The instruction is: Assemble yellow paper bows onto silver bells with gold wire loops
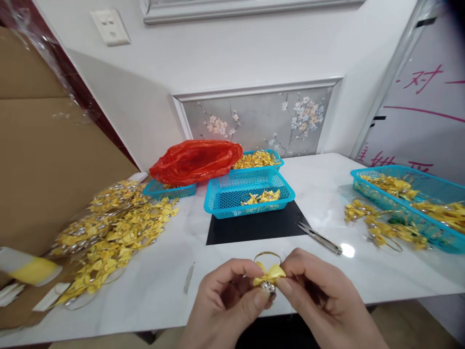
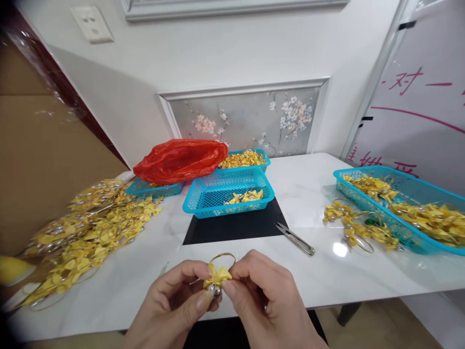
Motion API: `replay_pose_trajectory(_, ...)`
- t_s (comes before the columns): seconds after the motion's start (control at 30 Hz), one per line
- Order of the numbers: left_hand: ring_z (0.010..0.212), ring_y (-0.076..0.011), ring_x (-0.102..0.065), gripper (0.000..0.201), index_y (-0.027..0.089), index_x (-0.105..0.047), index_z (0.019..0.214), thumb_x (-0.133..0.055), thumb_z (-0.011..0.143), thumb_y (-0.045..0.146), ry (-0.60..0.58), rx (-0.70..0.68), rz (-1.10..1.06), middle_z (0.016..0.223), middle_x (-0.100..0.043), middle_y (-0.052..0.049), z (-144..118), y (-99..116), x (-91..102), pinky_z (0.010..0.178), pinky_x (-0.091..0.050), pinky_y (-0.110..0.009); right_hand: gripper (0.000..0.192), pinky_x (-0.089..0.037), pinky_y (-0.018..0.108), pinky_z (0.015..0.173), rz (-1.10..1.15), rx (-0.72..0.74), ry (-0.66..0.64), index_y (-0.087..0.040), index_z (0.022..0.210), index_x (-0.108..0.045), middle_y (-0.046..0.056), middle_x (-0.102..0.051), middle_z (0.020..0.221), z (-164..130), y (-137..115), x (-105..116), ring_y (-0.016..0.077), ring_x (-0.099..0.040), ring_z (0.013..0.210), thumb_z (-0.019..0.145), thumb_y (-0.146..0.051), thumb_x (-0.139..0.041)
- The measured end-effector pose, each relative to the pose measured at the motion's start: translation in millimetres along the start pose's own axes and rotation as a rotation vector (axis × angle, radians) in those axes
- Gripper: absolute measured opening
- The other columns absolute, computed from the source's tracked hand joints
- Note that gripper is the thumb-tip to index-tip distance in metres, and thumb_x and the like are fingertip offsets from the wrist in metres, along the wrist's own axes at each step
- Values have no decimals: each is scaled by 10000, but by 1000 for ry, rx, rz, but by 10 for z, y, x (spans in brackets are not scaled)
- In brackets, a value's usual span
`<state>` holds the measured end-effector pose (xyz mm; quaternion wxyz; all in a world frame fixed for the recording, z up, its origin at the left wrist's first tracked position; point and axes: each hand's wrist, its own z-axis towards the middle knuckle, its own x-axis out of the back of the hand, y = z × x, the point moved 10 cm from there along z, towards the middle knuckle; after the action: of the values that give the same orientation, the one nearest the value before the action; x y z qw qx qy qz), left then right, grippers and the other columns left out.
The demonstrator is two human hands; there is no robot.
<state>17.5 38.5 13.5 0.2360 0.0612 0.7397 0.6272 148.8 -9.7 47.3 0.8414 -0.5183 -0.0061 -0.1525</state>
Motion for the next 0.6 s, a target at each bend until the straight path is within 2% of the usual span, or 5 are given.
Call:
replay_pose_trajectory(0.2,666,-92,-579,184,217,-758,817,-870,678,263,-88,23,-104,733,-704,17,-5,6,-118,640,-472,-163,190,-312,225,458,-81,122,6,-194,765,-593,-27,-497,653,9,-113,12,93,-434,516,943,-212,-530)
replay_pose_trajectory(0.3,693,-123,-618,158,216,-769,830,-823,735,330,-57,-1,-76,754,-722,-7,1,21,-91,682,-513,-200,192,-347,221,460,-79,105,31,-202,766,-600,-20,-519,654,1,-87,29,102,-460,524,943,-215,-528)
replay_pose_trajectory(0.37,694,-136,-633,104,224,-780,805,-781,781,325,4,-54,5,751,-729,-12,-2,71,-31,687,-527,-206,138,-368,218,441,-121,109,109,-216,789,-597,-25,-527,658,-32,-88,92,103,-464,503,921,-211,-557)
replay_pose_trajectory(0.47,687,-133,-644,30,251,-796,779,-768,788,243,57,-181,169,745,-733,3,-32,221,-6,660,-527,-169,48,-388,219,420,-279,192,268,-245,878,-595,-19,-578,730,-145,-197,190,97,-471,473,883,-202,-615)
replay_pose_trajectory(0.6,693,-149,-680,170,300,-813,772,-746,776,144,68,-339,326,763,-756,12,-99,410,-72,645,-549,-167,112,-414,249,423,-474,277,267,-257,973,-614,12,-661,801,-253,-328,59,110,-510,451,881,-285,-669)
